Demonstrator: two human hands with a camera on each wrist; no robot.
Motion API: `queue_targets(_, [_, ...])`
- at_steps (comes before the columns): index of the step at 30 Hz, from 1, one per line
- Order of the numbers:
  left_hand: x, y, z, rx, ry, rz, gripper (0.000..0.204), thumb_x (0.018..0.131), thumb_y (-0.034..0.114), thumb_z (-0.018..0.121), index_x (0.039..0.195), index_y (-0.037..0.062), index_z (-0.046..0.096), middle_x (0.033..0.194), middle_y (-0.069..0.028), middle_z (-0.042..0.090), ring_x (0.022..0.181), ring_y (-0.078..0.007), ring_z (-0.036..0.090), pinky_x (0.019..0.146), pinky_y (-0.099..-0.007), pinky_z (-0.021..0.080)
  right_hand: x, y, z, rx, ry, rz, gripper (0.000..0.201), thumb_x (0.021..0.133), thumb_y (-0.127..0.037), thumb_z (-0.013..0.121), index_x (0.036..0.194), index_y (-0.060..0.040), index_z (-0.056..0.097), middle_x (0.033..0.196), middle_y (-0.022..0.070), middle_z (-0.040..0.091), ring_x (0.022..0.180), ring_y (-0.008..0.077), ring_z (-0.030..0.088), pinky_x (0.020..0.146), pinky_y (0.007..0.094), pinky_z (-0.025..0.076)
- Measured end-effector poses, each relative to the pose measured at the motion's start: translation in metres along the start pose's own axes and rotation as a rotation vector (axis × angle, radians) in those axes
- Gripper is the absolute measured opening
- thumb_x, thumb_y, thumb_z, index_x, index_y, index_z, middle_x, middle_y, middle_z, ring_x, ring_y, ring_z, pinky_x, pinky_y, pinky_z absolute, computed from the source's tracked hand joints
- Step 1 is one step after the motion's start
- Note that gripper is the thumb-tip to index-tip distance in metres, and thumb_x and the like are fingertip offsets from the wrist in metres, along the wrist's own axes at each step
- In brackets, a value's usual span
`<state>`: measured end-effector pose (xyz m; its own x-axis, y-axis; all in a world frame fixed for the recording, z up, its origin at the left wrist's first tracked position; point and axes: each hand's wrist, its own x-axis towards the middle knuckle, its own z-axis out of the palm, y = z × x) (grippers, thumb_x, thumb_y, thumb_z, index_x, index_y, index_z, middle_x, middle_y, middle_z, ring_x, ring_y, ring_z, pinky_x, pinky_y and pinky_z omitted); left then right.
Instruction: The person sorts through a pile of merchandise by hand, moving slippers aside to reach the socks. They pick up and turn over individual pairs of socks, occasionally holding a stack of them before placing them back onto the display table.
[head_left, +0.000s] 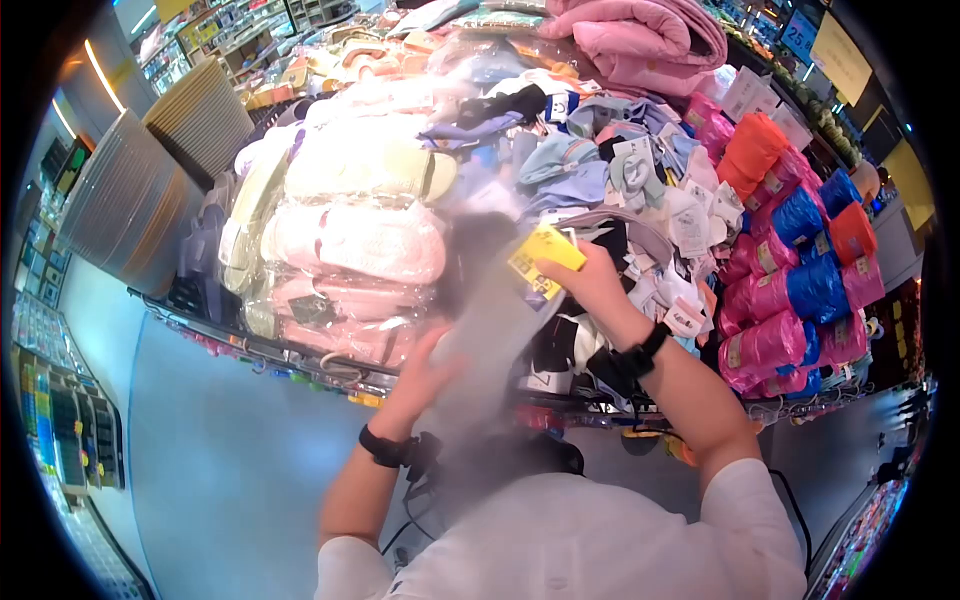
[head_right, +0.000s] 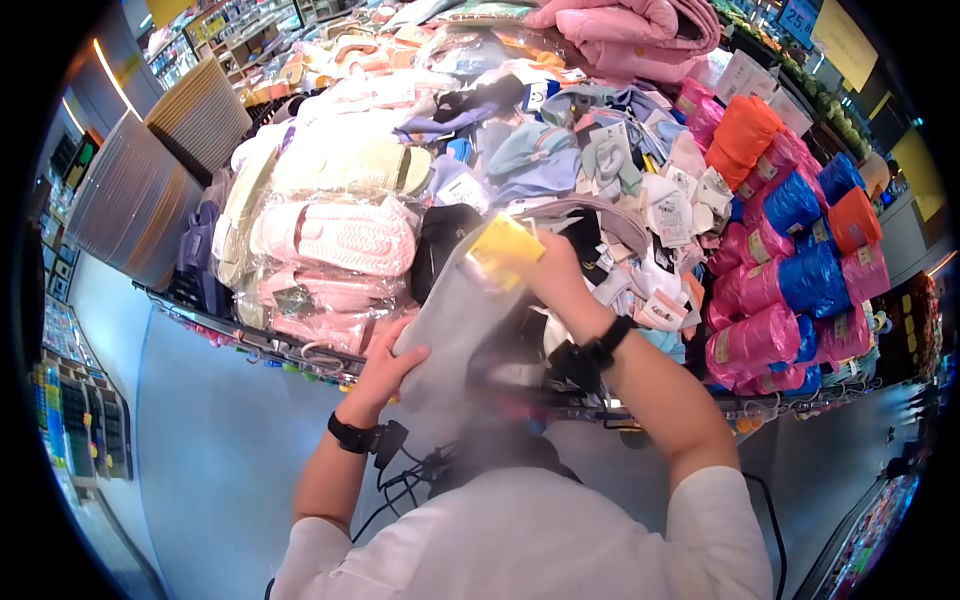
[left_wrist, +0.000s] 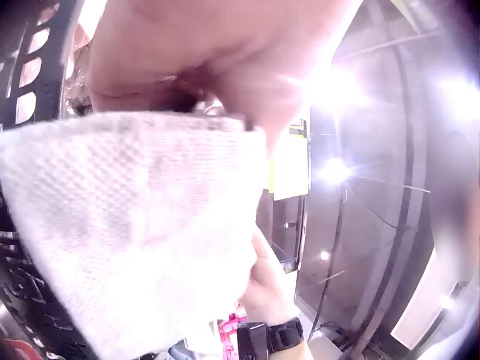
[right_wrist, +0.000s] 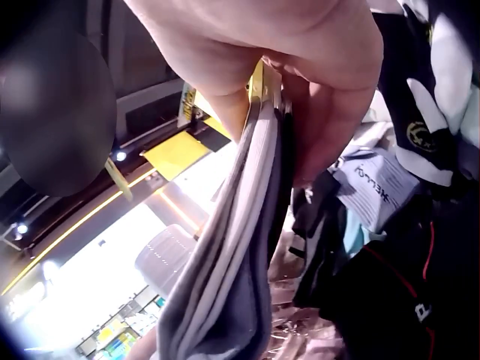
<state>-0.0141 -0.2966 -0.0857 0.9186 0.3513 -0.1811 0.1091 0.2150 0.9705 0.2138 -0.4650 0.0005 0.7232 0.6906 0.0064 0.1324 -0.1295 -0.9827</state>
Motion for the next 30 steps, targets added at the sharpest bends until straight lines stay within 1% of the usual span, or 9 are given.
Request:
queue_targets(3, [0.020,-0.022,-0.003,0.211,0.153,0.197,0.055,0.087,0.007,0.067,0.137,0.0031,0.045,0.118,-0.0068,0.059,0.103,-0.0126,0.058,0.087,-0.0278,0.049,0.018,-0.010,0.019,0.021,0.021,-0.093,0.030,0.084,-0.013,0.073,0.109,-0.0002,0.062,0.094,0.0031,0.067,0.079,0.0086,0.063,0.071,0.0240,0.050])
queue_targets(7, [0.010,0.024,-0.001,-0.228,0.289,0.195,0.060,0.077,0.002,0.072,0.133,0.0029,0.049,0.127,-0.0115,0.054,0.122,-0.0202,0.048,0.099,-0.0351,0.044,0.005,-0.060,0.029,-0.003,0.028,-0.304,0.033,0.083,-0.010,0.074,0.111,-0.0008,0.059,0.098,0.0030,0.065,0.083,0.0076,0.061,0.073,0.0237,0.050])
queue_targets(8, [0.013,0.021,-0.014,-0.105,0.299,0.349,0.059,0.076,0.000,0.072,0.130,0.0027,0.051,0.126,-0.0102,0.054,0.122,-0.0198,0.048,0.100,-0.0346,0.042,0.000,-0.066,0.023,0.020,-0.034,-0.324,0.035,0.083,-0.006,0.073,0.112,-0.0007,0.056,0.101,0.0037,0.065,0.088,0.0087,0.062,0.078,0.0256,0.052])
queue_targets(12, [-0.007,0.063,-0.043,0.078,0.310,0.401,0.053,0.077,-0.001,0.070,0.127,0.0027,0.053,0.122,-0.0082,0.056,0.118,-0.0183,0.049,0.101,-0.0326,0.040,-0.032,-0.056,0.011,0.242,-0.132,-0.114,0.034,0.083,-0.009,0.073,0.111,-0.0012,0.055,0.105,0.0057,0.063,0.089,0.0099,0.064,0.080,0.0255,0.053])
queue_targets(17, [-0.040,0.109,-0.079,0.206,0.304,0.298,0.039,0.079,0.000,0.068,0.117,0.0019,0.059,0.114,-0.0064,0.060,0.107,-0.0156,0.056,0.095,-0.0293,0.043,-0.079,-0.035,0.038,0.409,-0.409,0.461,0.039,0.086,-0.011,0.070,0.120,0.0014,0.055,0.102,0.0074,0.066,0.090,0.0117,0.064,0.078,0.0265,0.053])
queue_targets(20, [-0.037,0.108,-0.097,0.314,0.253,0.214,0.037,0.080,0.002,0.069,0.116,0.0016,0.059,0.108,-0.0054,0.062,0.099,-0.0135,0.058,0.089,-0.0266,0.046,-0.074,-0.010,0.064,0.379,-0.505,0.389,0.036,0.089,-0.012,0.067,0.119,0.0036,0.058,0.100,0.0093,0.069,0.083,0.0139,0.066,0.074,0.0274,0.053])
queue_targets(24, [-0.019,0.082,-0.071,0.529,0.186,0.218,0.032,0.082,0.005,0.070,0.111,0.0021,0.060,0.099,-0.0032,0.063,0.091,-0.0093,0.056,0.077,-0.0236,0.047,-0.056,0.110,0.053,0.258,-0.363,0.248,0.031,0.089,-0.010,0.065,0.114,0.0062,0.060,0.106,0.0095,0.068,0.090,0.0135,0.065,0.078,0.0268,0.052])
queue_targets(27, [-0.003,0.055,-0.046,0.566,0.176,0.141,0.029,0.083,0.009,0.069,0.110,0.0049,0.061,0.087,-0.0052,0.064,0.081,-0.0091,0.057,0.070,-0.0235,0.045,-0.063,0.090,0.019,0.331,-0.307,0.406,0.034,0.091,-0.005,0.060,0.123,0.0066,0.055,0.114,0.0094,0.065,0.098,0.0133,0.063,0.087,0.0265,0.050])
queue_targets(30, [0.014,0.044,-0.029,0.664,0.150,0.174,0.030,0.085,0.007,0.068,0.113,0.0025,0.060,0.094,-0.0066,0.065,0.087,-0.0129,0.059,0.079,-0.0262,0.047,-0.071,0.092,0.002,0.246,-0.216,0.403,0.032,0.085,-0.010,0.068,0.111,0.0062,0.061,0.099,0.0086,0.068,0.089,0.0126,0.064,0.079,0.0264,0.051])
